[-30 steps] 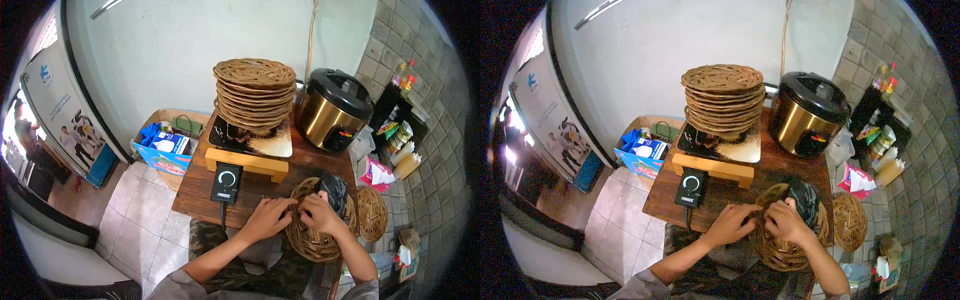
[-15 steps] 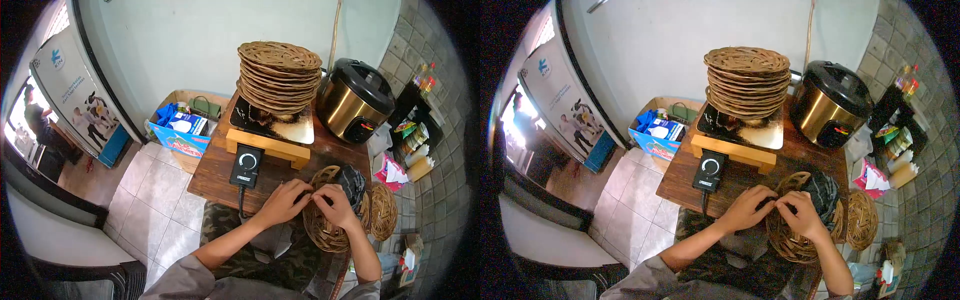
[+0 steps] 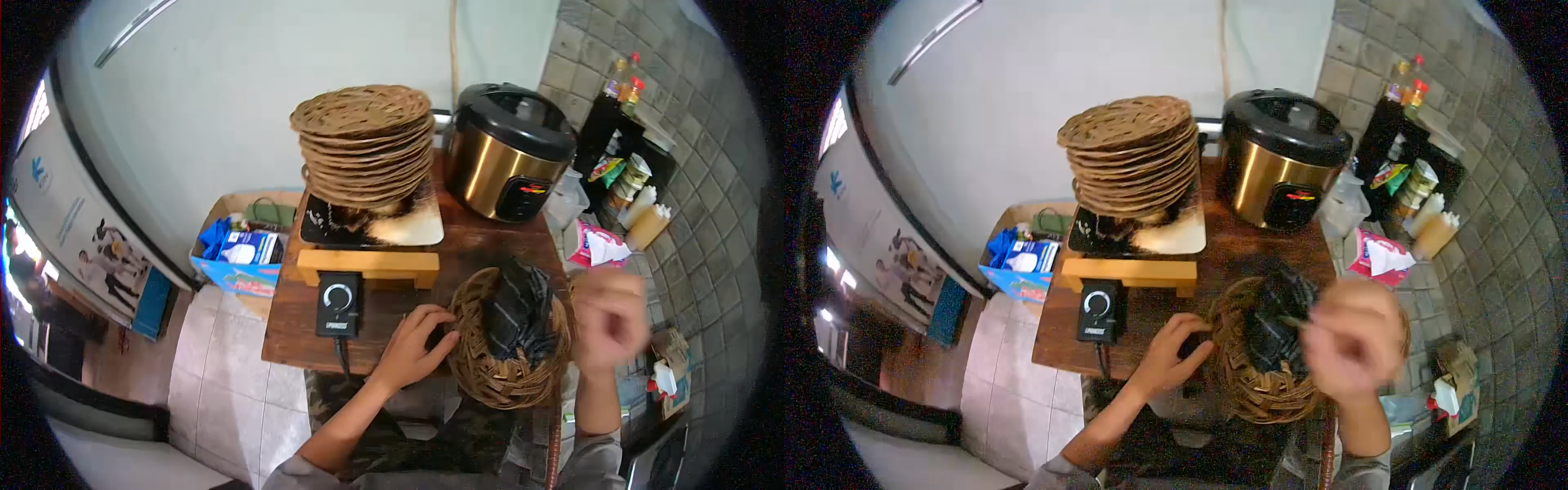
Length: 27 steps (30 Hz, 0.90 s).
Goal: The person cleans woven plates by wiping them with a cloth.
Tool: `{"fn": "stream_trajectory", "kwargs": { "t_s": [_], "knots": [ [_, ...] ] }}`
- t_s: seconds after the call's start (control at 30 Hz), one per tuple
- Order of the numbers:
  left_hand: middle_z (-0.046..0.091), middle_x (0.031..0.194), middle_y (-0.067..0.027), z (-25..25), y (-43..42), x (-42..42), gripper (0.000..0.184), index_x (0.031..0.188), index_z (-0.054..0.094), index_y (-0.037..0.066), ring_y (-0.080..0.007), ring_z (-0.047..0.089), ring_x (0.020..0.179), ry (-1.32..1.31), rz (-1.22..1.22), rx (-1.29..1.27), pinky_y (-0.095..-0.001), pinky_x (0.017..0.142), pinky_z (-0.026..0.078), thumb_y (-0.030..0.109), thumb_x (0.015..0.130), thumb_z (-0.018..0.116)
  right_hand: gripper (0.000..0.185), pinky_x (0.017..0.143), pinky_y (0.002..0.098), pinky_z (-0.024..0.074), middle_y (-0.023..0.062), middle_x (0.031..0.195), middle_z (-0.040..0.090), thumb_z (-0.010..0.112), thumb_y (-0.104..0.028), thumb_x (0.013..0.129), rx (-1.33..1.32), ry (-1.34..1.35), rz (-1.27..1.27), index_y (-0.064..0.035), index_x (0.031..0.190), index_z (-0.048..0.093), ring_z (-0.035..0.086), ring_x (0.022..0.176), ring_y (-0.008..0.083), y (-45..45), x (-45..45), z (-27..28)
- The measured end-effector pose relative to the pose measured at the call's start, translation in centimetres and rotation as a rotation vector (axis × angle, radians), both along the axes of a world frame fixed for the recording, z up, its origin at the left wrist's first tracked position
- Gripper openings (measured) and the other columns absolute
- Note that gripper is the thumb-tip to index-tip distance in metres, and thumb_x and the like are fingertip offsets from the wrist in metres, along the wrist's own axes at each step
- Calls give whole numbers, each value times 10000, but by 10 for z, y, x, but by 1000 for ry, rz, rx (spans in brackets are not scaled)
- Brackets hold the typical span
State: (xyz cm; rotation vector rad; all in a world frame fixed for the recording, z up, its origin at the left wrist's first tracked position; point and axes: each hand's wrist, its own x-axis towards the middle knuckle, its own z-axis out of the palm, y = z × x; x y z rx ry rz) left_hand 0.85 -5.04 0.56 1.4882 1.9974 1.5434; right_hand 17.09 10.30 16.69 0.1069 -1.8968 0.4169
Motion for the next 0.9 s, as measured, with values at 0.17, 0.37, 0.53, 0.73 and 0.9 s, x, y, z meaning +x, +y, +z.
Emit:
{"fn": "stream_trajectory", "kwargs": {
  "t_s": [0.17,0.37,0.53,0.73,0.9],
  "knots": [
    [583,1187,-173,-9,4,-5,287,1169,627,34,-352,583,1123,-5,-7,22,-411,958,460,221,952,653,183,741,405,403,-11,829,489,476,-300,997,265,708,296,-180,958,609,551,678,185,4,25,46],
    [592,1180,-188,-7,0,2,276,1165,626,28,-367,587,1112,13,4,11,-403,954,466,204,953,649,625,520,220,455,13,706,618,647,-98,946,-491,-136,-3,-63,1505,370,541,584,58,43,-85,61],
    [582,1252,-200,-4,-1,2,317,1205,614,33,-375,571,1168,23,7,-19,-424,975,460,238,964,637,441,723,338,555,139,984,693,726,-227,880,-3,-579,-237,-93,1285,614,696,827,258,33,-39,-31],
    [583,1271,-208,0,0,3,337,1237,603,35,-390,556,1199,45,7,-23,-449,1005,437,235,966,619,612,1001,540,431,246,1424,434,654,-550,874,-34,-955,-373,-218,1378,557,443,1306,437,52,5,-105],
    [583,1296,-173,1,1,6,344,1270,593,39,-368,560,1172,143,18,-76,-441,979,429,227,982,582,617,1012,519,419,264,1398,442,700,-528,853,33,-981,-463,-148,1325,581,441,1247,487,53,-17,-109]
  ]
}}
